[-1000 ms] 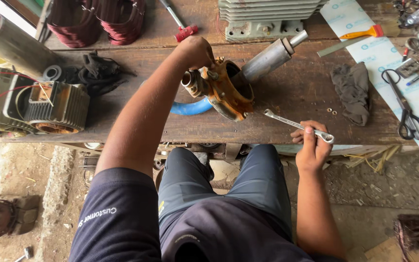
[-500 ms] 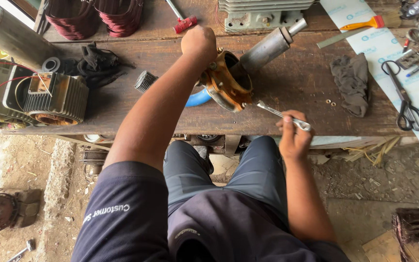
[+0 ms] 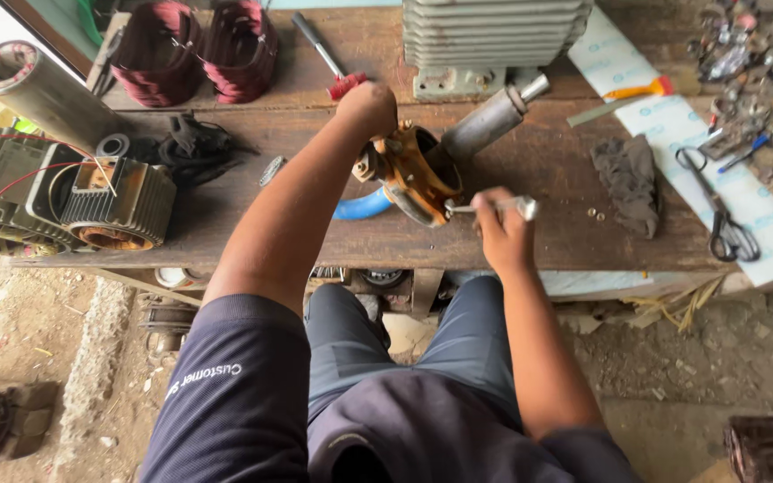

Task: The person works on a water pump assembly clamped to a workbench, using a wrench to loosen and tighten bolts on the pump housing while steadying the unit with the other hand. They reposition the pump, work on different bolt locations around the housing, and pick up small fasteners from the bench.

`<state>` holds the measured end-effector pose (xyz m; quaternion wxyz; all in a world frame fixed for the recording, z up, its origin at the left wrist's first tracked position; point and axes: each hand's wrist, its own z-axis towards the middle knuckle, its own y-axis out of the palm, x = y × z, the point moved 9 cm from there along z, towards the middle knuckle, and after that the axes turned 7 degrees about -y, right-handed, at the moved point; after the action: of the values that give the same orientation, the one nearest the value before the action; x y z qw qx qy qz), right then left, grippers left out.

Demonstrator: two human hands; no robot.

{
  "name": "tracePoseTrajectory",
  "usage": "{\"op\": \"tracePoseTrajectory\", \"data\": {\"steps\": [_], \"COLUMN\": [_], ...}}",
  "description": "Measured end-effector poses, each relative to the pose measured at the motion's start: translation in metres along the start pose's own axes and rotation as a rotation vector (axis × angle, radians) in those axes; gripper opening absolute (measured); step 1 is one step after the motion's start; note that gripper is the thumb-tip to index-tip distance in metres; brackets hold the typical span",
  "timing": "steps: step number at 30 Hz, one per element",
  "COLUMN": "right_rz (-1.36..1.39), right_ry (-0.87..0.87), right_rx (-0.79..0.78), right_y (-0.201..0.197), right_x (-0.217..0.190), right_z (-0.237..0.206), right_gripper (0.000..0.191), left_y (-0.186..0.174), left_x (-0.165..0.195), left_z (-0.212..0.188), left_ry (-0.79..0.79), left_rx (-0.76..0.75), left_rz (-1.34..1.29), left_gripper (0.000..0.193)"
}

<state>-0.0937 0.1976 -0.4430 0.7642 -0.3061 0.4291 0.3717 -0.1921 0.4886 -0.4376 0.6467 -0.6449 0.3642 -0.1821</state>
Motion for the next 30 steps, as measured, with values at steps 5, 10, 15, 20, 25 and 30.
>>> {"op": "tracePoseTrajectory", "data": {"steps": [5,10,15,20,25,30], "right_rz": [0.217,0.034,-0.417,-0.495,-0.766,-0.866], "right_ry": [-0.032,-0.131,-0.329,-0.430,-0.523,-0.692], "right_rx": [0.135,-0.029,-0.193,-0.265,-0.380,-0.550], "right_y": [-0.019,0.002,0.062,0.093,0.134,0.195], "right_x": [-0.002,-0.031,-0.062,-0.078,-0.058,-0.047], "right_z": [0.023,0.095,0.145,0.170,0.202,0.226], "right_gripper": [0.009,0.016,0.018,0.021,0.036,0.030], "left_y": [0.003,0.007,0.011,0.003,-0.003,0.018], "left_x": [-0.027,-0.022,-0.020,-0.036,-0.059,-0.046], "left_z": [-0.011,-0.006,0.005,-0.007,-0.078,-0.120], "left_ry": [-0.417,-0.455,-0.490,-0.206,-0.332,-0.533], "left_rx": [-0.045,0.121,0.232,-0.074,0.092,0.333], "left_rz": [-0.394,-0.470,-0.503,-0.406,-0.767,-1.206], "left_gripper": [0.024,0.023,0.017,0.040,0.038,0.037]}}
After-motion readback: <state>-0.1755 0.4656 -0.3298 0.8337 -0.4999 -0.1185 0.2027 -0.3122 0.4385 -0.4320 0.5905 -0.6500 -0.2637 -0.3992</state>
